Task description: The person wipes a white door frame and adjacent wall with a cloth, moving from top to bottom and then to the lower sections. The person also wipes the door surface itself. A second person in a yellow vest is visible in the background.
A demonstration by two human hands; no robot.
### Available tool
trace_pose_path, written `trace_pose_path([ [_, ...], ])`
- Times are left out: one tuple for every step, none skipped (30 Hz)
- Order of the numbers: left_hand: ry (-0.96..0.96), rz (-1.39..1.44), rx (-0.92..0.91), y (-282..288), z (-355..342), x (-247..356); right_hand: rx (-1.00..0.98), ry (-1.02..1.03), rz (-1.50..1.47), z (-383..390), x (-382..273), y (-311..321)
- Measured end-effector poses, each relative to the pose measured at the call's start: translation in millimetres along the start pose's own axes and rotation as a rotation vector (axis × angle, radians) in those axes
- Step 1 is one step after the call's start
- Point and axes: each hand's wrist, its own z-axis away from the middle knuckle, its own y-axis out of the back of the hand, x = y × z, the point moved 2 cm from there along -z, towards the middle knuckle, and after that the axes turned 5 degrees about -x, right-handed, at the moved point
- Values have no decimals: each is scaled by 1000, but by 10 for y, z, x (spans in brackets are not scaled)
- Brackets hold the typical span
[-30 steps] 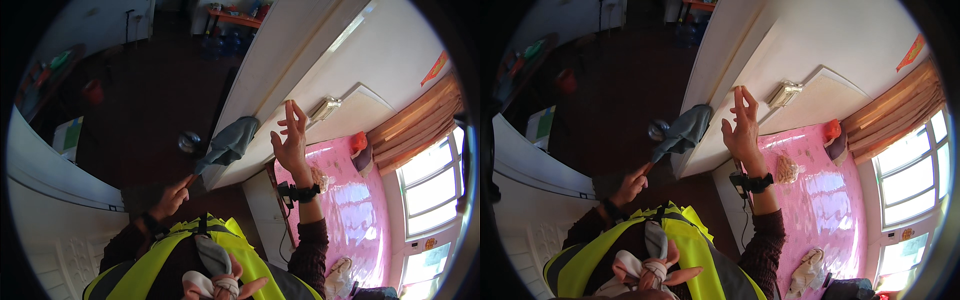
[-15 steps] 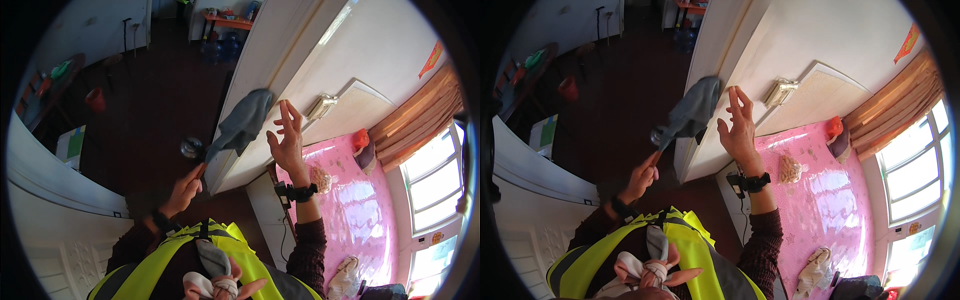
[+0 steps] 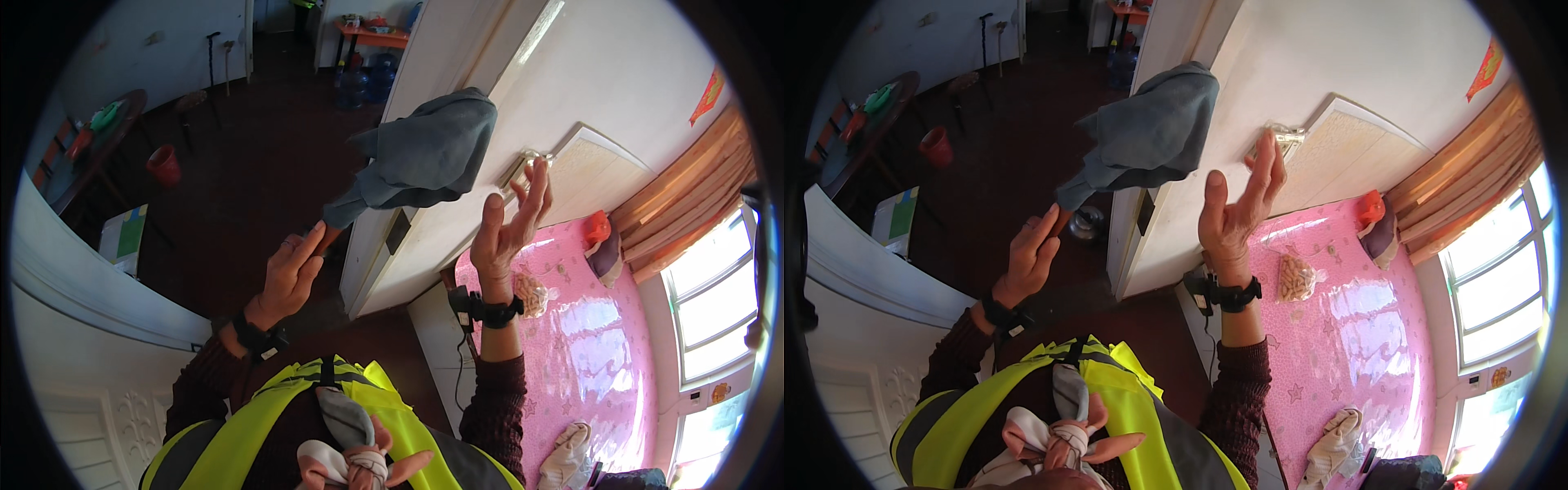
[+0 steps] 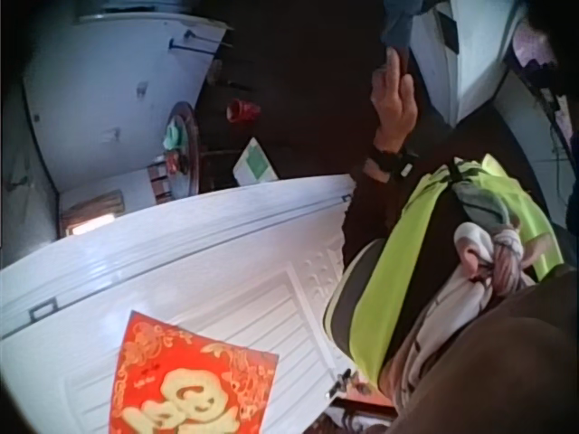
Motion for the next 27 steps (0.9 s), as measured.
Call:
trace_pose_path([
  [-4,-58,10,-2,-7,-10,2,75,40,-84,-5,-27],
  [5,-110,11,-8,8,-18,-82,176,103,-158,-4,-81],
  [1,-133,11,-13,32,-30,-185,228,179,-224,30,-151],
  [7,-152,6,-9,68,-55,-250,233,235,-224,62,-253],
  [35,-171,-6,-6,109,-96,-294,268,221,-209,112,-373],
  [25,-186,-26,-5,166,-129,-262,311,210,-154,162,-444],
  [40,-199,-52,-2,249,-159,-266,322,231,-71,231,-524],
  [55,-213,-74,-8,333,-191,-278,306,225,60,301,-562],
  [62,-224,-102,-18,413,-222,-305,254,250,242,344,-592],
  [71,-235,-131,-27,515,-237,-286,268,268,409,387,-629],
  [86,-247,-160,-28,641,-228,-294,247,303,578,420,-665],
  [134,-228,-191,-36,770,-212,-313,259,315,726,447,-677],
  [180,-210,-216,-50,887,-195,-311,268,318,841,468,-685],
  [235,-190,-244,-66,992,-184,-316,268,328,947,467,-687],
  [264,-128,-240,-72,1093,-161,-312,279,321,1012,455,-695],
  [302,-64,-239,-78,1177,-142,-350,280,386,1039,444,-703],
  [336,1,-235,-90,1233,-134,-320,328,427,1035,409,-707],
  [334,31,-205,-96,1265,-123,-330,343,467,998,377,-718],
  [333,64,-176,-101,1286,-107,-362,351,469,932,346,-741],
  [336,103,-150,-113,1293,-88,-369,362,460,860,296,-748],
  [334,122,-122,-121,1278,-79,-390,362,466,778,240,-760],
  [330,145,-94,-139,1243,-83,-422,345,427,683,195,-769],
  [337,184,-68,-170,1199,-100,-381,367,386,584,148,-750],
  [336,190,-44,-210,1139,-134,-372,374,364,493,106,-740],
  [342,208,-26,-248,1059,-201,-380,365,356,404,74,-740],
  [375,241,-16,-280,977,-295,-367,380,370,323,46,-720],
  [321,242,-27,-309,890,-391,-335,396,376,249,26,-702],
])
